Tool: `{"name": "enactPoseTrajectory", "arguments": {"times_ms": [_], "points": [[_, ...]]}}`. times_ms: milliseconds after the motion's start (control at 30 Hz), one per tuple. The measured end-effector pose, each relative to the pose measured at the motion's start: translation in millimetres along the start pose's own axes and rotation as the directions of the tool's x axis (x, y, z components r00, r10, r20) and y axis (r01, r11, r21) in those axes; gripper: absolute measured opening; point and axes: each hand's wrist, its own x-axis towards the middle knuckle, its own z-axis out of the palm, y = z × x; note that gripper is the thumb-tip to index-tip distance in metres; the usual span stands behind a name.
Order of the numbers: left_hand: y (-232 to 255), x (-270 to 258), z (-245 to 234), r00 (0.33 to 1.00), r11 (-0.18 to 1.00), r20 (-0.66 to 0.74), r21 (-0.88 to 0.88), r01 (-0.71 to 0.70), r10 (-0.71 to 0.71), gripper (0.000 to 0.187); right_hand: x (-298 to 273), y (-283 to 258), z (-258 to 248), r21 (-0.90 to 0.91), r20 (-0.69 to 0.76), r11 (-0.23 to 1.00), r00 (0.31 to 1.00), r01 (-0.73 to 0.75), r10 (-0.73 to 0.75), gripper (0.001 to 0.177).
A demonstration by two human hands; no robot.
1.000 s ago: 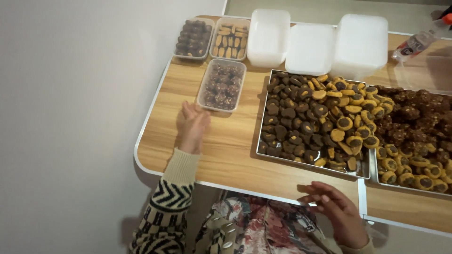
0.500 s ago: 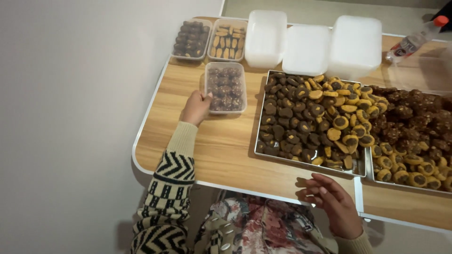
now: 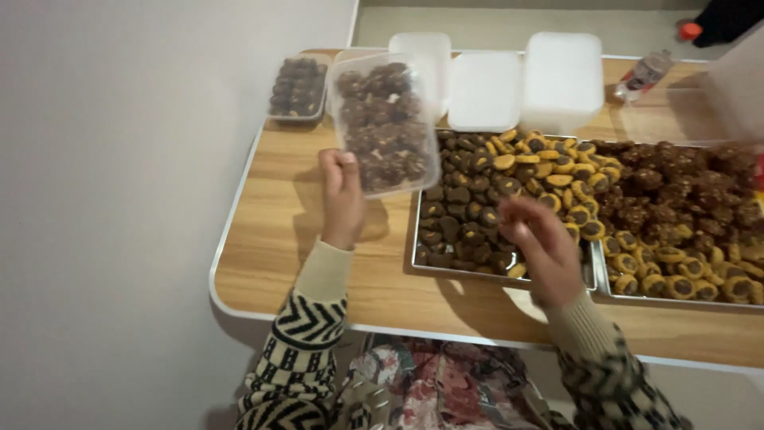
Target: Arranging and packing various types of cookies from large metal trays into smaller plastic containers.
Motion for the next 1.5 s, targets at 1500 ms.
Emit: {"name": "enactPoseTrajectory", "arguments": {"times_ms": [1500], "points": [[38.0,-52.7,100.1,0.898,0.881,0.317,-0.452,-0.141,0.306,0.051,65.1,23.4,16.8,0.041,-0.18,0.924,0.912,0.381,-0.368,0.066]]}}
